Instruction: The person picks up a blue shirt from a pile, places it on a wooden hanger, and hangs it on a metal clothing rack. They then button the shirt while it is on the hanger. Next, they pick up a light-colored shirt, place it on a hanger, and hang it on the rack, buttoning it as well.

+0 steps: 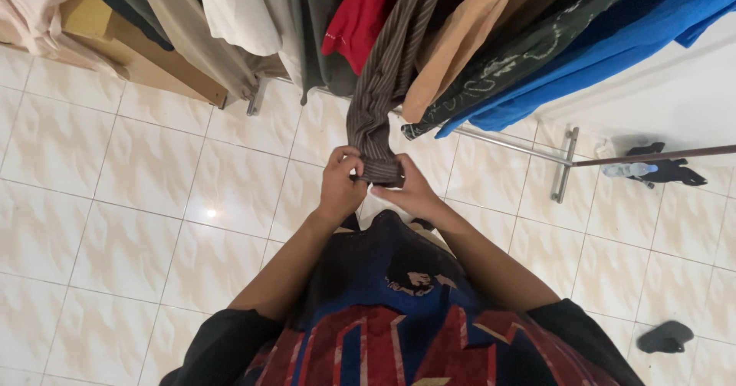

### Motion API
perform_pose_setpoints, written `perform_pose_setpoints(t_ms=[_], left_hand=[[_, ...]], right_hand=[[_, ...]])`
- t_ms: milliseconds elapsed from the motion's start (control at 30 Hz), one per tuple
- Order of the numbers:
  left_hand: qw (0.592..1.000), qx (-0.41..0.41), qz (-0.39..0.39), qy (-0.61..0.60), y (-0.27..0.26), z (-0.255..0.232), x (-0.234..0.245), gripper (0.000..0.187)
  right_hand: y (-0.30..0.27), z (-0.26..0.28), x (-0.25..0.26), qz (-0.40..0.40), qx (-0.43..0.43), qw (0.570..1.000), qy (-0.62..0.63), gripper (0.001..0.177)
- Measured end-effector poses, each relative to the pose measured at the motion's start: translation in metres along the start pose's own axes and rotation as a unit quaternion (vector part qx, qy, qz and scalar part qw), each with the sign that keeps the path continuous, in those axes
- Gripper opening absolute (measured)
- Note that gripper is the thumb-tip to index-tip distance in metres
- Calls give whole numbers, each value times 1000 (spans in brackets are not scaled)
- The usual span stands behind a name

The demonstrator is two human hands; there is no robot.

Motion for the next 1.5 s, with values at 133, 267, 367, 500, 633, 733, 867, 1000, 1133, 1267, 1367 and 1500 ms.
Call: perform_pose_setpoints(t_ms=[133, 267, 367, 500, 633, 733, 867, 1000, 1133, 1267, 1367, 1500], left_hand=[[996, -42, 74, 27, -6, 2, -11, 20], [991, -57, 117, 15, -17, 9, -16, 18], [991, -63, 102, 65, -24, 16, -8, 17], [987, -16, 145, 69, -37, 29, -1, 13], [967, 100, 189, -136, -46, 39, 1, 26], [961, 213, 155, -85, -37, 54, 0, 60], [971, 187, 130, 67, -5, 45, -7, 83], [993, 57, 61, 79, 25, 28, -14, 49], [977, 137, 49, 159, 36, 78, -28, 26], [966, 124, 61, 217, 35, 120, -40, 26], [979, 81, 42, 185, 27, 126, -45, 31], [979, -50, -112, 161, 21, 77, -54, 48]], right_hand=[[-10, -64, 2, -101, -299, 906, 282, 52], [10, -84, 9, -164, -254, 890, 342, 41], [17, -103, 24, -259, -251, 863, 354, 30], [6, -120, 27, -339, -295, 797, 404, 21], [0, -116, 9, -284, -279, 807, 437, 25], [-1, -115, -9, -206, -266, 827, 450, 31], [-11, -124, -38, -90, -259, 904, 327, 40], [-16, -125, -45, 1, -175, 982, 66, 42], [-35, -146, -29, -36, -326, 937, 119, 69], [-60, -138, 11, -61, -393, 905, 154, 67], [-73, -132, 55, -118, -372, 895, 214, 62], [-86, -125, 135, -231, -304, 880, 281, 54]])
Point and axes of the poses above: each hand's wrist, its own y-axis towards the middle knuckle, its own x-axis out of the back of the hand, z = x × y, the point moved 9 cm from there along y, towards the middle knuckle, and after that the axes turned 4 degrees about x, right-handed, at the moved point
